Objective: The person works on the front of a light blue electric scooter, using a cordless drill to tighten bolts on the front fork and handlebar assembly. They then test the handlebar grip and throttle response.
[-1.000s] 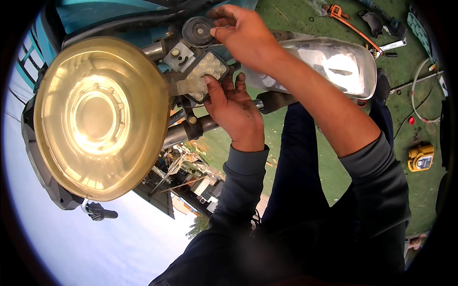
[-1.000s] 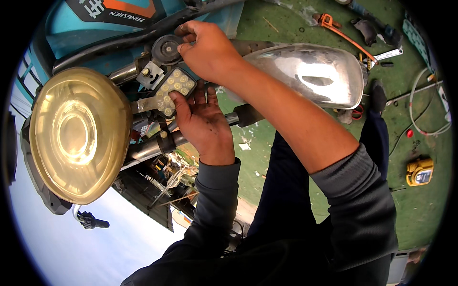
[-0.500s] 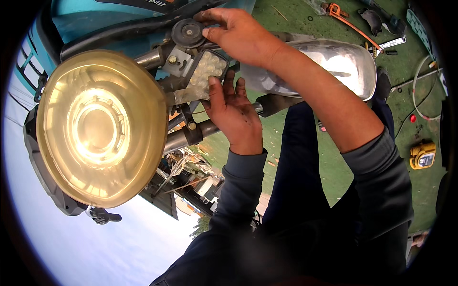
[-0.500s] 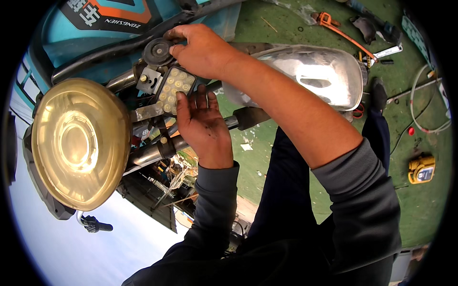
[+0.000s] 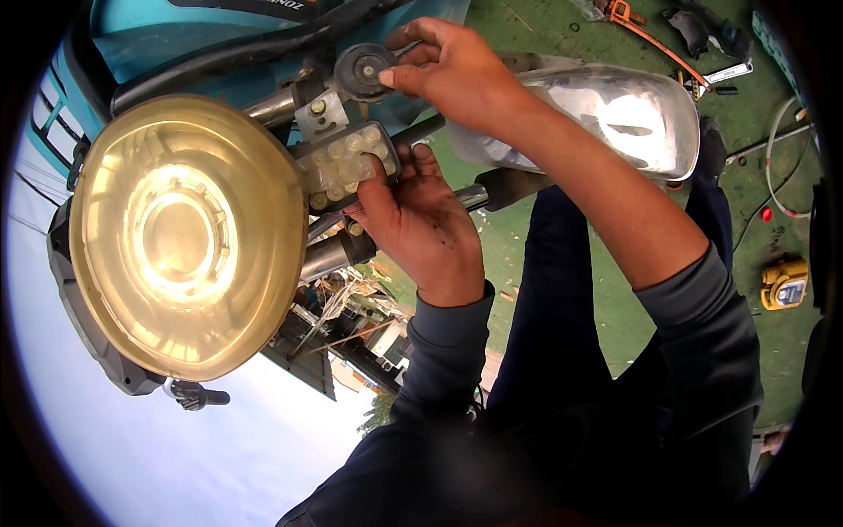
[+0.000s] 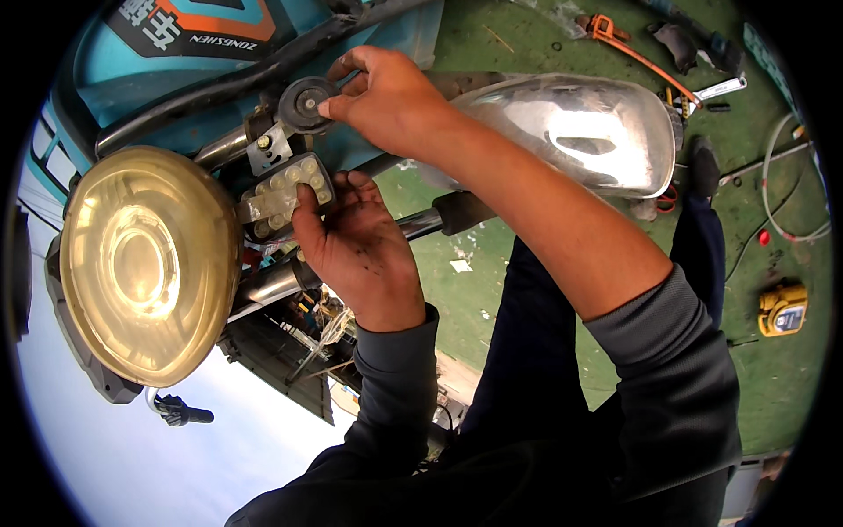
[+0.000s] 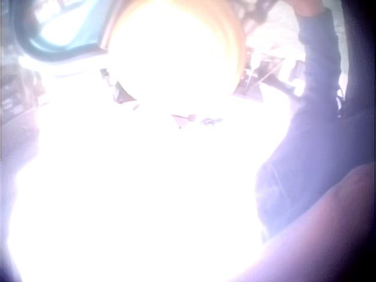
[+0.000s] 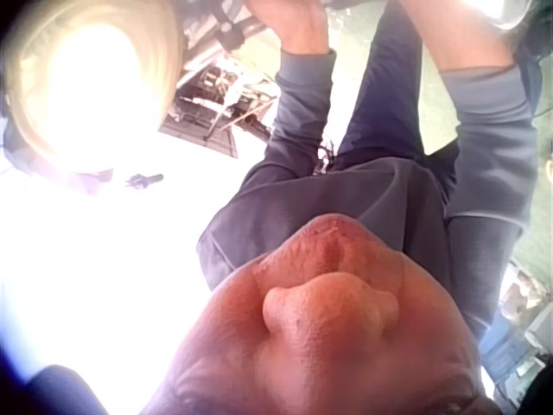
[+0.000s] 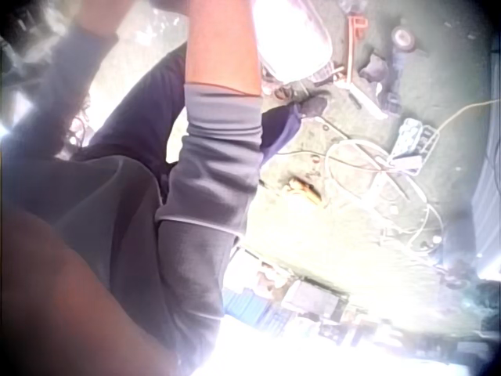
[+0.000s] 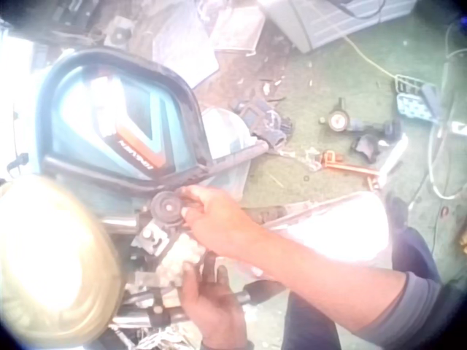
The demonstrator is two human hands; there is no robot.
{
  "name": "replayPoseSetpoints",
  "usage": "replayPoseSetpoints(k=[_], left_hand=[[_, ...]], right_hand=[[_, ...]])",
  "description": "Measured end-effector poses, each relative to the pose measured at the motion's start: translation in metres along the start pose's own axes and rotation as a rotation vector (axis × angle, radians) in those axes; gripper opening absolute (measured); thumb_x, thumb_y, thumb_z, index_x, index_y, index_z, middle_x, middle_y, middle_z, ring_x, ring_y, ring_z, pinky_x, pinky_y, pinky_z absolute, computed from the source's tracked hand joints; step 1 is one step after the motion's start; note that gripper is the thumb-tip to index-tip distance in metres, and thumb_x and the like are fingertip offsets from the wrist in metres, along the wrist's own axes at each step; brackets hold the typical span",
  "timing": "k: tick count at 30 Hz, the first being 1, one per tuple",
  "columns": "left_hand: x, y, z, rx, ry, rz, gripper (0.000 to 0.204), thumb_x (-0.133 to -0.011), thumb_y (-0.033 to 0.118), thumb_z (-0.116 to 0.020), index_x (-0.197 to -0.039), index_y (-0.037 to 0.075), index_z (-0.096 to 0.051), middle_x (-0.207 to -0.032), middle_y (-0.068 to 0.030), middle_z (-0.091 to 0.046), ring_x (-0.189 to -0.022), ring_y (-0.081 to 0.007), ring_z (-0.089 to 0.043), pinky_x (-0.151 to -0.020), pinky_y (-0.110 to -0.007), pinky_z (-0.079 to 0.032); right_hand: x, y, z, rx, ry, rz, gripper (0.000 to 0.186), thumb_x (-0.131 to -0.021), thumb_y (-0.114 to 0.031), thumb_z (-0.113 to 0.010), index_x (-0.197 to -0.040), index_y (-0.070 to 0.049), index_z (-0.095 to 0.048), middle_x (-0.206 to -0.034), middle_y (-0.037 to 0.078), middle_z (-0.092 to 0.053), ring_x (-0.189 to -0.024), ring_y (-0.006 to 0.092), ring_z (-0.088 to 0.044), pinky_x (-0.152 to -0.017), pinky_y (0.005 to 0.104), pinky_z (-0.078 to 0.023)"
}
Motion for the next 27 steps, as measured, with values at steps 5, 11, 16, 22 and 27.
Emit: replayPoseSetpoints(k=[5, 11, 16, 22, 27], left_hand=[[0.001, -0.003, 0.003, 0.001, 0.078, 0.022, 0.023, -0.098, 0.02, -0.06, -0.11, 0.0, -0.059, -0.098, -0.011, -0.063, -0.093, -0.0219, -0.06, -0.089, -0.035, -0.051], [-0.005, -0.005, -0.001, 0.046, 0.091, -0.003, 0.023, -0.097, 0.018, -0.059, -0.109, -0.001, -0.058, -0.1, -0.0127, -0.064, -0.099, -0.0245, -0.062, -0.089, -0.036, -0.051], [-0.001, -0.003, 0.0, 0.161, 0.088, 0.06, 0.026, -0.097, 0.022, -0.059, -0.107, -0.001, -0.06, -0.101, -0.0153, -0.065, -0.097, -0.0257, -0.062, -0.087, -0.037, -0.05], [-0.007, 0.004, 0.01, 0.176, 0.063, 0.022, 0.026, -0.097, 0.023, -0.06, -0.101, -0.002, -0.061, -0.094, -0.0161, -0.065, -0.086, -0.0233, -0.061, -0.082, -0.037, -0.05], [-0.003, 0.007, 0.001, 0.246, 0.051, 0.051, 0.023, -0.097, 0.021, -0.059, -0.095, -0.003, -0.06, -0.089, -0.015, -0.063, -0.084, -0.0234, -0.059, -0.079, -0.035, -0.049]], right_hand=[[0.005, 0.001, -0.005, -0.012, 0.009, 0.003, 0.036, -0.087, -0.013, -0.071, -0.119, 0.001, -0.064, -0.092, 0.009, -0.071, -0.082, 0.0156, -0.065, -0.073, 0.0319, -0.051], [-0.004, -0.016, 0.001, 0.097, -0.002, 0.044, 0.038, -0.089, -0.016, -0.068, -0.123, 0.0, -0.063, -0.093, 0.01, -0.071, -0.085, 0.0177, -0.066, -0.076, 0.0328, -0.052], [0.002, -0.015, 0.001, 0.127, 0.028, 0.044, 0.042, -0.089, -0.02, -0.069, -0.126, 0.0, -0.062, -0.096, 0.011, -0.071, -0.089, 0.0186, -0.066, -0.079, 0.0328, -0.053], [0.006, -0.02, -0.007, 0.168, 0.033, 0.065, 0.046, -0.089, -0.023, -0.069, -0.127, 0.001, -0.061, -0.1, 0.016, -0.072, -0.092, 0.0251, -0.069, -0.082, 0.0362, -0.053], [0.018, -0.002, -0.005, 0.241, 0.004, 0.039, 0.046, -0.089, -0.024, -0.069, -0.125, 0.003, -0.06, -0.101, 0.018, -0.071, -0.095, 0.0291, -0.07, -0.083, 0.0377, -0.054]])
Point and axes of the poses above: each hand's wrist, its own x-axis away from the middle knuckle, its own z-axis out of the back of the hand, y = z × x, the point moved 8 cm from there along -x, towards the middle knuckle
